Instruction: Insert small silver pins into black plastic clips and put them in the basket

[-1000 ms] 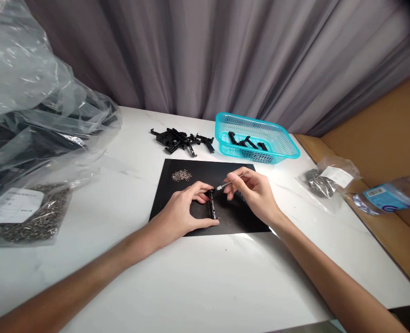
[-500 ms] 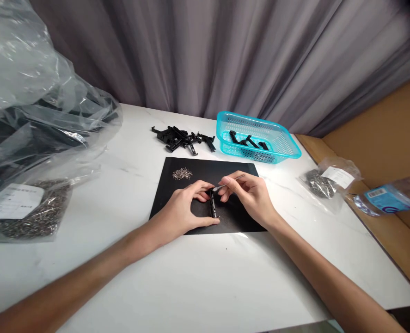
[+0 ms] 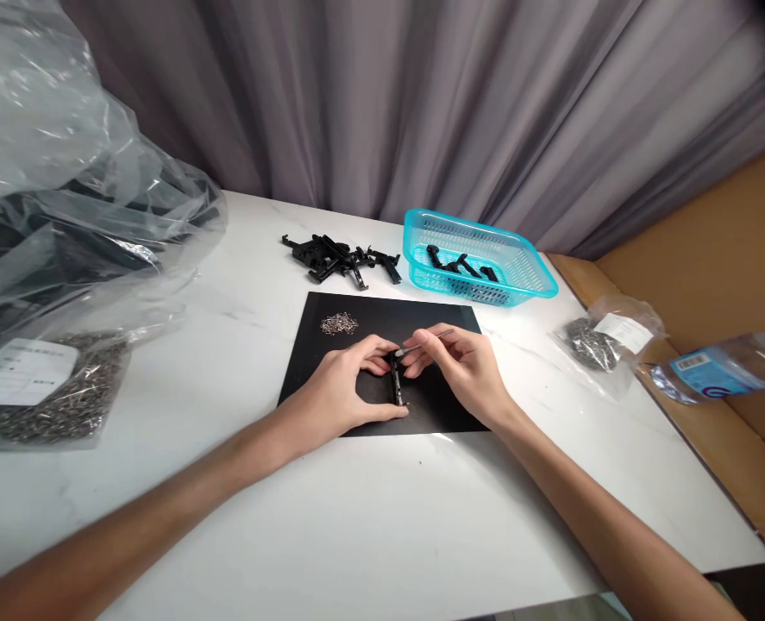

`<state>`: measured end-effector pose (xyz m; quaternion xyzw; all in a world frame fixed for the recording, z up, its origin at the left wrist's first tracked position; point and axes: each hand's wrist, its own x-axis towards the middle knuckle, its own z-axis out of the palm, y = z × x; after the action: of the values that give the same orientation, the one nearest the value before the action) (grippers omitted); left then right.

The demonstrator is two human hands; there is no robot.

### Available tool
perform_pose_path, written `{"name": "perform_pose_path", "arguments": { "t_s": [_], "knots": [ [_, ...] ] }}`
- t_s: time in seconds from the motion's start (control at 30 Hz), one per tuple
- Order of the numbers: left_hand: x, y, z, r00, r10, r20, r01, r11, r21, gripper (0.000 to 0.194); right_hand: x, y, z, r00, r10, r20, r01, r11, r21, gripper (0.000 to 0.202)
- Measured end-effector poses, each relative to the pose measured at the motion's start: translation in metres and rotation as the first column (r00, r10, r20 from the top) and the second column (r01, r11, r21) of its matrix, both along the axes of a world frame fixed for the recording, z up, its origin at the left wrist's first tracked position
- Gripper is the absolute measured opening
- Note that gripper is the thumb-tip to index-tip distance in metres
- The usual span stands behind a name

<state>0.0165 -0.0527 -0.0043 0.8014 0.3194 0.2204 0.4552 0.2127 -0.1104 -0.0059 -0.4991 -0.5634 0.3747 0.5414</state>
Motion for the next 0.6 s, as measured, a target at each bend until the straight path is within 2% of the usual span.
{"name": "perform_pose_path", "arguments": {
  "t_s": [0.23,0.43,0.6],
  "knots": [
    [-0.004,0.002,-0.002,0.999,-0.043,-0.017,0.044,0.997,0.057,0.063,0.009,0.000,0.003,0.995,-0.094,-0.026,0.095,0.995,0.030,0.042],
    [-0.007,0.001,-0.002,0.999,-0.050,-0.019,0.051,0.996,0.069,0.067,0.017,0.003,-0.002,0.996,-0.026,-0.086,0.020,0.998,-0.062,0.051],
    [-0.006,-0.006,0.000,0.999,-0.048,0.024,0.045,0.990,0.130,0.045,0.013,-0.001,-0.001,0.994,0.072,-0.086,-0.083,0.989,-0.122,0.050]
  ]
}}
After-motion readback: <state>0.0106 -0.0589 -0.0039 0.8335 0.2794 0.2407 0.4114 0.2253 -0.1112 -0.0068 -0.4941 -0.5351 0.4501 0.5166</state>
